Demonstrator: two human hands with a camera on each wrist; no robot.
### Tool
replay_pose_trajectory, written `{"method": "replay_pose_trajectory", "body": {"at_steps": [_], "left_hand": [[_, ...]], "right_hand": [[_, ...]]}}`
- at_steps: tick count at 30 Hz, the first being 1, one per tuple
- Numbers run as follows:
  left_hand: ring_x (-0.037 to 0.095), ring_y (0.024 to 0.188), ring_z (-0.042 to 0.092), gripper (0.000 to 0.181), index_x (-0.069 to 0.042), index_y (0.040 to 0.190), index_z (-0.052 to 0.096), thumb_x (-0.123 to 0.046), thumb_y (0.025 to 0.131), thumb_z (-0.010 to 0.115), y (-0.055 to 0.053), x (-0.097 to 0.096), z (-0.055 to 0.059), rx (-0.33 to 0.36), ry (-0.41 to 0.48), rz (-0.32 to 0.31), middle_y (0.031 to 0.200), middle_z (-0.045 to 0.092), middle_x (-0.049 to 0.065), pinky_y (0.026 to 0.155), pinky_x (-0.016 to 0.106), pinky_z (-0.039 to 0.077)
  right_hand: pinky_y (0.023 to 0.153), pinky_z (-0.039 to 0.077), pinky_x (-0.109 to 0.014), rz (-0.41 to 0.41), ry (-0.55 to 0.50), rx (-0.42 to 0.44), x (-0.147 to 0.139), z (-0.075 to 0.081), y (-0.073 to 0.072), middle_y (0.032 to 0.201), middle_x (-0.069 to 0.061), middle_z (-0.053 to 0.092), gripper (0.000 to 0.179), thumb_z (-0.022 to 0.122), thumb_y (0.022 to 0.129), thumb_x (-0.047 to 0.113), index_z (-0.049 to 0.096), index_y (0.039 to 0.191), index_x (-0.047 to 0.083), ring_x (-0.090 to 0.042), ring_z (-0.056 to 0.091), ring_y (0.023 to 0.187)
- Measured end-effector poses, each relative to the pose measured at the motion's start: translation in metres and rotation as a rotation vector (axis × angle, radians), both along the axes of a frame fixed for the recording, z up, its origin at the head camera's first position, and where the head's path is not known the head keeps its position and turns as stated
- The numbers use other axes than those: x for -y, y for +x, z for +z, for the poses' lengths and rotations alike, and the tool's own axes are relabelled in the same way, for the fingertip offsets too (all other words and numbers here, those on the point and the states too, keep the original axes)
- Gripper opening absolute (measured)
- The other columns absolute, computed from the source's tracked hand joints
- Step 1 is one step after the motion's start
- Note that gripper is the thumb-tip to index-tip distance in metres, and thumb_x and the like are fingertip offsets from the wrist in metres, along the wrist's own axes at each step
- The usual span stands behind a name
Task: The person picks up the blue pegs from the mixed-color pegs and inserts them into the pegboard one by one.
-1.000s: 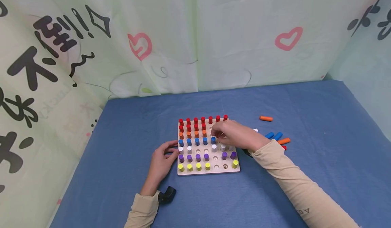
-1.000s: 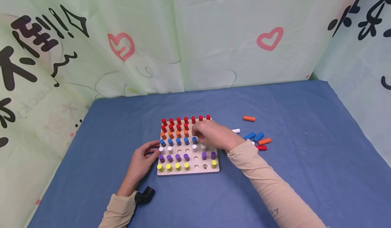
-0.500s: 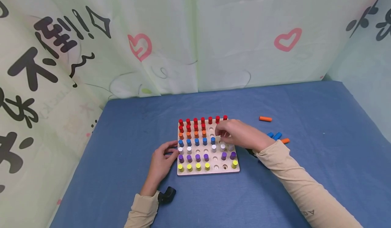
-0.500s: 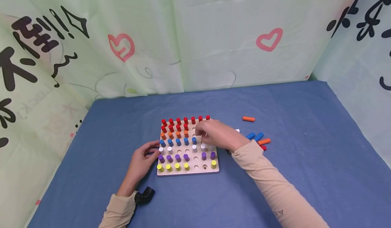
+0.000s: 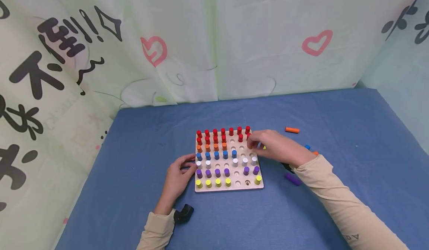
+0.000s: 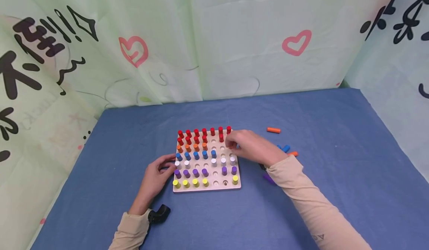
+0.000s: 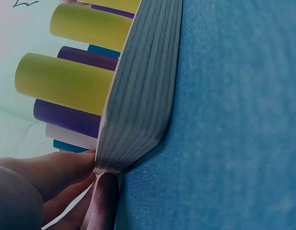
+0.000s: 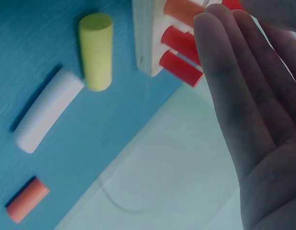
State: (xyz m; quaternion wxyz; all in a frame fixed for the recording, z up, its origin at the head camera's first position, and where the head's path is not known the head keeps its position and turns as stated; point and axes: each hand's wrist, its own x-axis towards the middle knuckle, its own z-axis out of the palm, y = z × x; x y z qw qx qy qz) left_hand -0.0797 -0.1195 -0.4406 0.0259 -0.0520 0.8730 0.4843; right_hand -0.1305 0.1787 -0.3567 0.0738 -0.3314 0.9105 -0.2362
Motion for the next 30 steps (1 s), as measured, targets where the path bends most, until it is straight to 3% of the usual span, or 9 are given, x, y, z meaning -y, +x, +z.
{"method": "replay_pose_trajectory", "body": {"at_steps": [16, 30], "left_hand": [[0.011, 0.091, 0.058, 0.036, -0.019, 0.120, 0.060, -0.020, 0.085, 0.066, -0.001, -0.001, -0.003, 0.000, 0.015, 0.001, 0.114, 0.060, -0.004, 0.077, 0.027, 0.052], [0.011, 0.091, 0.058, 0.036, -0.019, 0.121, 0.059, -0.019, 0.085, 0.066, -0.002, -0.001, -0.003, -0.006, 0.012, 0.003, 0.114, 0.060, -0.003, 0.077, 0.028, 0.052]], "right_hand": [[0.072, 0.051, -0.032, -0.051, 0.036, -0.005, -0.035, -0.007, 0.002, 0.090, 0.000, 0.063, 0.019, 0.061, 0.080, -0.002, 0.065, 0.094, 0.009, -0.011, 0.058, 0.082], [0.071, 0.051, -0.033, -0.110, 0.052, -0.026, -0.067, -0.007, -0.002, 0.091, -0.001, 0.063, 0.019, 0.066, 0.078, -0.002, 0.066, 0.095, 0.009, -0.013, 0.059, 0.082]]}}
